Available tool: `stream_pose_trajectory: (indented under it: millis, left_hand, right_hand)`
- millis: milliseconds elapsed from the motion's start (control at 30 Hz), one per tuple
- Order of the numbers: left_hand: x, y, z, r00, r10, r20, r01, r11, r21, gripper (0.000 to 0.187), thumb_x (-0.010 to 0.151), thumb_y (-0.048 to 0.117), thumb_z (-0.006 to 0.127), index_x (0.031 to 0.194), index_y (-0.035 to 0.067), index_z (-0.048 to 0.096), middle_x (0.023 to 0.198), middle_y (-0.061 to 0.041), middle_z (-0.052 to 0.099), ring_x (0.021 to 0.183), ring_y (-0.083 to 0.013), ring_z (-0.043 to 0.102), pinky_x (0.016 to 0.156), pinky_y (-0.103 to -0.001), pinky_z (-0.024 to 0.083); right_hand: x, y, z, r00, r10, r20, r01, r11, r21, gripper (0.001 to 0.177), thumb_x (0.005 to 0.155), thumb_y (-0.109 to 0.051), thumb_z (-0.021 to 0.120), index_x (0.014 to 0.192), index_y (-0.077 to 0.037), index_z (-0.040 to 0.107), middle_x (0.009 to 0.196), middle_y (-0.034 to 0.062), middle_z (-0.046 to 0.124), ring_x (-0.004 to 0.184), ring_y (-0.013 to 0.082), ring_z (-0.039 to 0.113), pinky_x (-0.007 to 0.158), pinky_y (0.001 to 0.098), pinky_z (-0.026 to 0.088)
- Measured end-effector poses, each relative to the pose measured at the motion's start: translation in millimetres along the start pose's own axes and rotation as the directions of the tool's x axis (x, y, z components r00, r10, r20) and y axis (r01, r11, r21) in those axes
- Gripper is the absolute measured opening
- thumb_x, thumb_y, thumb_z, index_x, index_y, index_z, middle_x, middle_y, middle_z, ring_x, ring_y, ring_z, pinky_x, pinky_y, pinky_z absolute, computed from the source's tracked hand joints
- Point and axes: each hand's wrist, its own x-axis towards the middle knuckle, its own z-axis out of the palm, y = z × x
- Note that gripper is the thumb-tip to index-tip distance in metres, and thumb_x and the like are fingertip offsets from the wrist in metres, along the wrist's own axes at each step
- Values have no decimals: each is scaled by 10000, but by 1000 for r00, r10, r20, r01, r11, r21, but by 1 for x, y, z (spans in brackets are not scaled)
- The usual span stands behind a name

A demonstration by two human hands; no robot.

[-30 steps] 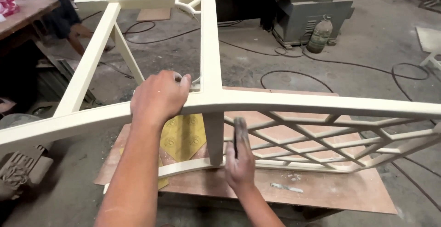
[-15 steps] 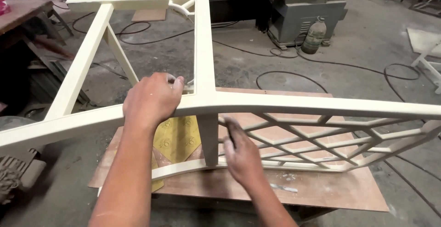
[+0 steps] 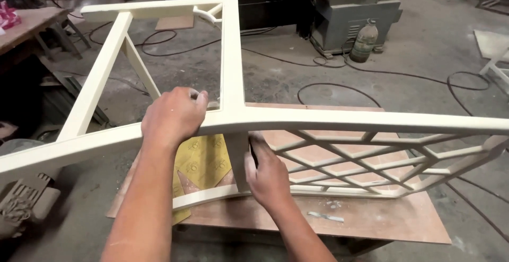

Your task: Sanding the wooden lattice of a chair backrest to prepare it for finishing.

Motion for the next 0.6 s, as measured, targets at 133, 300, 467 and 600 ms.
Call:
stream_pose_trajectory:
  millis: [133, 300, 467, 600]
  left_hand:
    - [3, 5, 1, 993, -111, 26, 112, 993, -27, 468, 1030, 413, 374, 676, 122, 469, 794, -122, 659, 766, -382, 608, 667, -498, 449]
    - [5, 0, 4, 1000, -2, -6, 2, 1000, -31, 541, 1008, 481, 338, 1398, 229, 618, 1324, -112, 678, 1211, -395, 616, 957, -593, 490]
    - [-32, -23, 72, 492, 541, -682, -693, 718, 69, 413, 983, 209, 635, 1330, -13, 598, 1325, -187, 674, 1214, -333, 642, 1044, -493, 478]
    - [-147, 9, 157, 781, 625, 4, -458, 576, -677, 605, 866, 456, 759, 1320, 68, 660, 1374, -117, 690, 1322, -244, 615, 1117, -368, 401]
  right_hand:
    - [-6, 16, 19, 987, -79, -141, 83, 996, 23, 554, 994, -265, 463, 1548, -234, 439, 1618, 0, 436, 1429, 203, 488, 950, 459, 544]
    - [-50, 11, -14, 1000, -17, -10, 17, 999, 51, 658, 936, -218, 497, 1575, -314, 373, 1677, -54, 346, 1370, 224, 566, 797, 409, 561]
    - [-105, 90, -62, 988, -84, 131, 37, 943, 331, 480, 875, -124, 658, 1352, -179, 655, 1173, 11, 719, 1106, 152, 644, 973, 298, 464]
    - [-111, 127, -100, 855, -21, 518, -45, 992, 115, 309, 886, -335, 725, 1146, -225, 851, 1181, -96, 886, 1116, 26, 811, 967, 200, 581]
